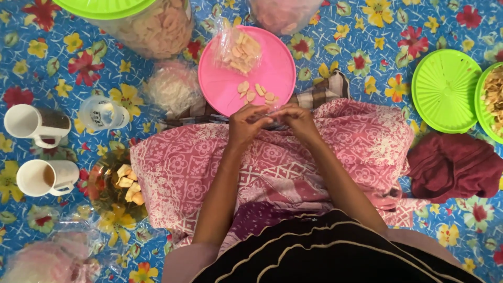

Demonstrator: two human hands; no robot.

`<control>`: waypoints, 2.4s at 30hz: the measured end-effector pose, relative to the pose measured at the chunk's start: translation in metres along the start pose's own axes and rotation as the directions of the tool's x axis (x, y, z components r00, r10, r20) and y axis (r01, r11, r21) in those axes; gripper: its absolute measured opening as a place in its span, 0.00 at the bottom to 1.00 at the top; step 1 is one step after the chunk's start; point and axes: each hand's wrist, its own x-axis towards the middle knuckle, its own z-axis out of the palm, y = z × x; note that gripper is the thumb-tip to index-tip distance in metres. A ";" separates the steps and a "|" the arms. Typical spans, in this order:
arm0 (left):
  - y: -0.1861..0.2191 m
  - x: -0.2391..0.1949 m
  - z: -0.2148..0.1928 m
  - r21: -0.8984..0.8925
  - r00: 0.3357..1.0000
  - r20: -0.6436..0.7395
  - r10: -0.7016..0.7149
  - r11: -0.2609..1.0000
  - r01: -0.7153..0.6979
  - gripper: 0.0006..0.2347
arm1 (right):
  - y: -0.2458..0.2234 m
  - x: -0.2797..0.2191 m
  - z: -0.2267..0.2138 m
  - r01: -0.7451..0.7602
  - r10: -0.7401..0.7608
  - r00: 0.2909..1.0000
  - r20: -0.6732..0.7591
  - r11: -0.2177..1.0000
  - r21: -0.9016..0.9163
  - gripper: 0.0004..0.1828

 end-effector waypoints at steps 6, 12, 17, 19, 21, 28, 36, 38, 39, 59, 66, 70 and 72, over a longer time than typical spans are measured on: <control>0.015 0.008 -0.009 -0.084 0.965 -0.248 -0.081 0.995 0.062 0.09 | -0.034 0.019 0.001 -0.024 0.025 1.000 0.016 0.999 -0.032 0.13; -0.025 0.018 -0.015 -0.331 0.848 -0.436 -0.300 0.930 0.158 0.12 | 0.038 0.066 -0.022 0.222 -0.227 0.972 0.056 0.824 -0.522 0.09; -0.021 0.020 -0.012 -0.325 0.843 -0.432 -0.319 0.928 0.184 0.12 | 0.069 0.087 -0.018 0.361 -0.314 0.928 0.199 0.629 -0.689 0.12; -0.022 0.021 -0.012 -0.302 0.851 -0.423 -0.310 0.934 0.191 0.12 | 0.077 0.095 -0.013 0.396 -0.325 0.913 0.246 0.570 -0.719 0.13; -0.021 0.022 -0.011 -0.324 0.848 -0.399 -0.350 0.918 0.226 0.12 | 0.089 0.103 -0.011 0.379 -0.278 0.921 0.273 0.476 -0.794 0.12; -0.025 0.022 -0.009 -0.346 0.853 -0.357 -0.380 0.902 0.257 0.12 | 0.098 0.104 -0.008 0.341 -0.241 0.935 0.260 0.414 -0.844 0.10; -0.014 0.023 -0.010 -0.269 0.868 -0.351 -0.352 0.925 0.266 0.13 | 0.049 0.080 -0.002 0.259 -0.187 0.966 0.180 0.624 -0.738 0.08; -0.019 0.022 -0.008 -0.252 0.872 -0.352 -0.341 0.931 0.263 0.13 | 0.038 0.075 0.000 0.199 -0.170 0.980 0.108 0.738 -0.645 0.08; -0.021 0.021 -0.007 -0.233 0.874 -0.353 -0.333 0.936 0.262 0.13 | 0.032 0.072 0.001 0.138 -0.138 0.990 0.040 0.835 -0.533 0.08; -0.009 0.010 -0.005 -0.006 0.992 -0.125 0.018 1.000 -0.019 0.12 | -0.014 0.020 -0.006 0.030 -0.031 0.999 -0.021 0.999 -0.027 0.10; -0.004 0.006 -0.003 0.015 0.997 -0.074 0.032 0.999 -0.031 0.12 | -0.025 0.005 -0.005 0.046 -0.042 0.998 0.040 0.995 -0.092 0.05; 0.006 0.007 -0.006 -0.006 0.996 -0.076 0.050 0.999 -0.051 0.12 | -0.046 -0.002 0.005 0.024 -0.021 0.999 0.046 0.997 -0.067 0.05; 0.002 0.006 -0.006 0.008 0.995 -0.086 0.049 0.999 -0.049 0.12 | -0.053 -0.003 0.008 0.039 -0.035 0.998 0.060 0.998 -0.050 0.09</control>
